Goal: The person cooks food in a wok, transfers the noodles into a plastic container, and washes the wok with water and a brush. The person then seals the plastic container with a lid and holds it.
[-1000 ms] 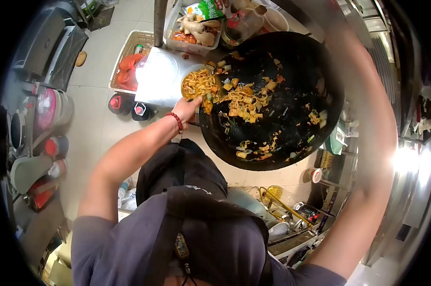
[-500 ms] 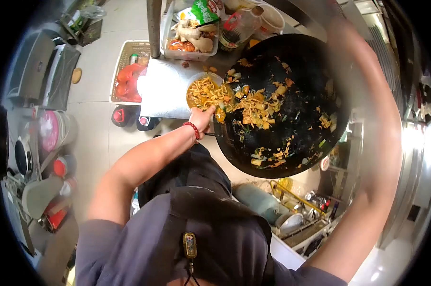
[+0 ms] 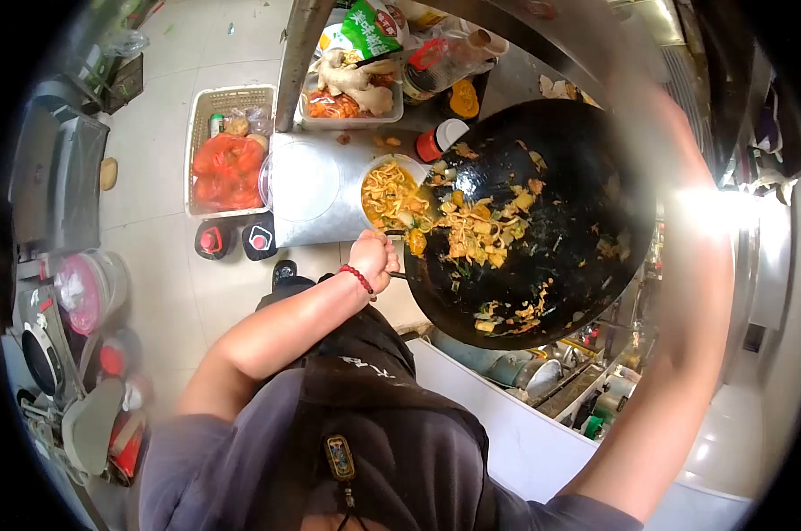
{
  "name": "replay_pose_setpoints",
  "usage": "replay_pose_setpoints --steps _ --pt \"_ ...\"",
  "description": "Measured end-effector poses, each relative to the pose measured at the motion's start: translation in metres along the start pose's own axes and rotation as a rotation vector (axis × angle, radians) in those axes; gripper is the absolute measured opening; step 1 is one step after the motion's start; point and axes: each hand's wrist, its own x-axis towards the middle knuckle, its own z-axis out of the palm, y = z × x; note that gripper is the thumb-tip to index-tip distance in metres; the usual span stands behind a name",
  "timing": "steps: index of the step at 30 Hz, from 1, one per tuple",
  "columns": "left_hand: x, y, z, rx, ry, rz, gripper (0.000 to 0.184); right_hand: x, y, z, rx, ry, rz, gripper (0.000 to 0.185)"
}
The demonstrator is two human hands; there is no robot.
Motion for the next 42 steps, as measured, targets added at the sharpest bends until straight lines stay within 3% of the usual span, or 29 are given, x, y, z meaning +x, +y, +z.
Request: replay_pose_setpoints --steps 4,10,11,12,13,15,17,19,22,24,25,26,28,29,31,34,35,37,38,39,40,42 --pt "0.021 0.016 -0.013 -0.053 -0.048 -0.071 0.010 0.023 0.005 0.008 0.156 -0.096 -0.041 0.015" --pt "0.013 0.023 -0.015 -0.047 -0.026 -0.061 0.011 0.040 -0.006 0.009 0.062 -0.303 0.352 0.014" --pt "0.012 0.023 -0.017 -0.040 -0.033 -0.062 0.011 0.045 0.013 0.024 -0.145 -0.233 0.025 0.014" --pt "0.012 0.023 -0.018 -0.033 -0.041 -0.062 0.011 0.044 -0.014 0.011 -0.147 -0.236 0.026 0.014" --pt "0.012 0.024 -0.017 -0.034 -0.041 -0.066 0.011 0.044 -0.065 -0.015 -0.092 -0.344 0.422 0.014" --pt "0.014 0.025 -0.016 -0.062 -0.060 -0.094 0.011 0.046 -0.080 -0.023 -0.037 -0.445 0.822 0.014" --pt "0.021 0.025 -0.017 -0.074 -0.073 -0.115 0.011 0.049 -0.022 -0.005 -0.034 -0.333 0.280 0.015" --pt "0.026 0.023 -0.020 -0.087 -0.085 -0.136 0.011 0.051 -0.011 0.007 -0.033 -0.276 0.012 0.016" --pt "0.029 0.024 -0.026 -0.133 -0.111 -0.154 0.011 0.046 -0.032 0.001 -0.036 -0.291 0.088 0.017" --pt "0.025 0.033 -0.023 -0.130 -0.104 -0.158 0.011 0.032 -0.061 -0.018 0.029 -0.140 0.193 0.016" --pt "0.023 0.037 -0.023 -0.120 -0.093 -0.162 0.012 0.048 -0.037 -0.003 0.030 -0.139 0.190 0.016" --pt "0.033 0.033 -0.024 -0.096 -0.095 -0.176 0.011 0.075 0.009 0.026 -0.308 0.155 -0.385 0.017" --pt "0.034 0.023 -0.037 -0.085 -0.108 -0.167 0.010 0.080 0.018 0.035 -0.640 0.457 -0.963 0.018" --pt "0.032 0.020 -0.041 -0.072 -0.121 -0.160 0.010 0.057 -0.009 0.023 -0.520 0.251 -0.764 0.018" --pt "0.024 0.030 -0.034 -0.067 -0.085 -0.151 0.008 0.042 -0.045 -0.009 -0.397 0.052 -0.565 0.018" --pt "0.020 0.033 -0.026 0.119 -0.084 -0.053 0.013 0.038 -0.056 -0.032 -0.638 -0.316 -0.704 0.017" --pt "0.020 0.032 -0.026 0.123 -0.086 -0.057 0.013 0.037 -0.055 -0.029 -0.455 -0.228 -0.676 0.016" --pt "0.023 0.028 -0.027 0.389 -0.240 0.005 0.040 0.037 -0.050 -0.020 -0.091 -0.051 -0.606 0.013" --pt "0.031 0.016 -0.025 0.491 -0.174 0.090 0.059 0.037 -0.048 -0.016 0.088 0.038 -0.564 0.012" --pt "0.041 0.006 -0.025 0.494 -0.177 0.086 0.059 0.041 -0.046 -0.014 0.177 0.081 -0.536 0.012" --pt "0.051 -0.003 -0.025 0.690 -0.133 0.158 0.061 0.045 -0.045 -0.012 0.267 0.126 -0.512 0.011" --pt "0.053 -0.007 -0.021 0.916 -0.056 0.225 0.056 0.065 -0.049 -0.011 -0.547 -0.105 -0.202 0.010"
